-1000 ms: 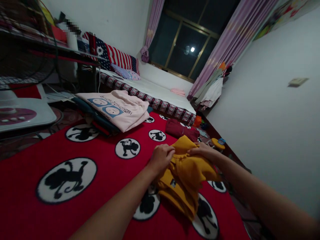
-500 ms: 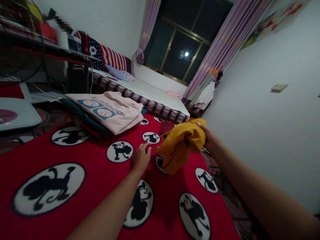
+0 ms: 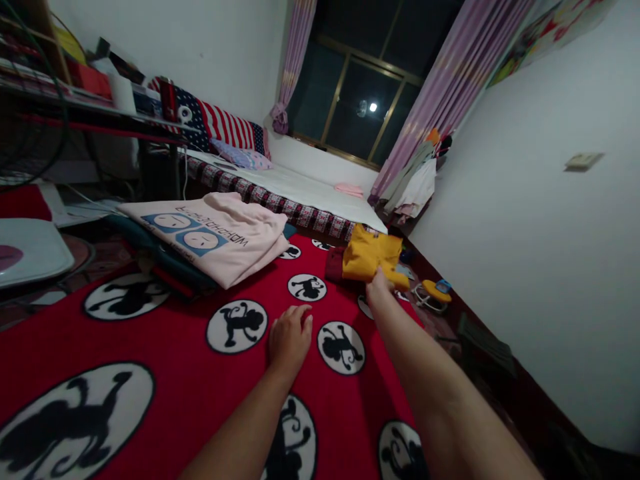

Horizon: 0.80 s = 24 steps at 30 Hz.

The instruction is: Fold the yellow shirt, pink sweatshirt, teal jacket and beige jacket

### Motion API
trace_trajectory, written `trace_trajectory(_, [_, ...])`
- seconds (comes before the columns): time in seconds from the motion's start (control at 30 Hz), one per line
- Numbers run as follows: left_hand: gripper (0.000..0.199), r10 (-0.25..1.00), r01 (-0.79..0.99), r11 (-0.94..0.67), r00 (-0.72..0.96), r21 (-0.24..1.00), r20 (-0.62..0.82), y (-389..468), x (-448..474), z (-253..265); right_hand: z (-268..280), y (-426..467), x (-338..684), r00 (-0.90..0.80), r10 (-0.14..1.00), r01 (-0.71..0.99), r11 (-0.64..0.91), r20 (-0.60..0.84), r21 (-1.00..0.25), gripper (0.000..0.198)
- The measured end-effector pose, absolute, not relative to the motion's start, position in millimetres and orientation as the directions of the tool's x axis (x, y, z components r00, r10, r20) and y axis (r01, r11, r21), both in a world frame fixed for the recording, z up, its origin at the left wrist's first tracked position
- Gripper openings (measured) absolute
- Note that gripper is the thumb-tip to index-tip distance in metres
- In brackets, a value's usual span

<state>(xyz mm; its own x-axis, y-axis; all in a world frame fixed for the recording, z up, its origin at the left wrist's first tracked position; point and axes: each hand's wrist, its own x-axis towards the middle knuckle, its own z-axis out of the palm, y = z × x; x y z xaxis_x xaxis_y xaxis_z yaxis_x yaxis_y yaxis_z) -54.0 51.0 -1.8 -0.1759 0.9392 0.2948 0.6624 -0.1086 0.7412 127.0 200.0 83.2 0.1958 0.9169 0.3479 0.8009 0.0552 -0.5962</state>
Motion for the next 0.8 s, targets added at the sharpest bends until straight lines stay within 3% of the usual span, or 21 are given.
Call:
trace_trajectory(0.07, [0.024, 0.941, 0.674, -0.105, -0.172, 0.731, 0.293, 50.5, -53.4, -1.5, 46.3, 183.8, 121.8, 0.287, 0.906, 0.694, 0.027, 0.312, -0.719, 0.032])
trace_trajectory(0.17, [0.024, 0.941, 0.686, -0.110, -0.162, 0.719, 0.299, 49.5, -52.9, -1.9, 19.6, 163.2, 121.2, 0.346, 0.895, 0.589, 0.027, 0.282, -0.808, 0.025])
trace_trajectory(0.33, [0.024, 0.938, 0.691, -0.133, -0.144, 0.710, 0.316, 48.7, -52.6, -4.0, 40.9, 155.2, 142.5, 0.303, 0.876, 0.618, 0.118, 0.374, -0.777, 0.028])
trace_trajectory(0.4, [0.024, 0.938, 0.694, -0.143, -0.132, 0.705, 0.320, 48.6, -52.5, -4.4, 55.2, 160.1, 152.0, 0.174, 0.866, 0.766, 0.181, 0.470, -0.617, 0.032])
trace_trajectory(0.47, [0.022, 0.942, 0.699, -0.139, -0.124, 0.701, 0.311, 48.6, -52.4, -4.2, 63.8, 166.6, 157.8, -0.033, 0.867, 0.935, 0.202, 0.496, -0.292, 0.046])
trace_trajectory(0.53, [0.021, 0.947, 0.706, -0.129, -0.120, 0.697, 0.297, 48.5, -52.2, -3.5, 66.8, 173.8, 159.1, -0.178, 0.896, 0.984, 0.173, 0.407, 0.050, 0.064])
trace_trajectory(0.57, [0.020, 0.949, 0.709, -0.125, -0.119, 0.694, 0.292, 48.4, -52.1, -3.1, 67.4, 177.6, 158.2, -0.193, 0.916, 0.978, 0.148, 0.353, 0.149, 0.068])
trace_trajectory(0.63, [0.020, 0.950, 0.714, -0.124, -0.115, 0.690, 0.289, 48.1, -52.0, -2.3, 69.4, 186.3, 154.3, -0.177, 0.943, 0.964, 0.108, 0.282, 0.243, 0.052])
trace_trajectory(0.7, [0.020, 0.951, 0.718, -0.124, -0.110, 0.685, 0.288, 47.7, -51.9, -1.8, 73.9, 195.9, 149.0, -0.129, 0.953, 0.966, 0.059, 0.273, 0.251, 0.032])
trace_trajectory(0.8, [0.020, 0.950, 0.728, -0.137, -0.096, 0.671, 0.298, 47.6, -51.6, -1.6, 81.3, 206.6, 140.5, -0.048, 0.947, 0.973, -0.027, 0.316, 0.227, 0.039])
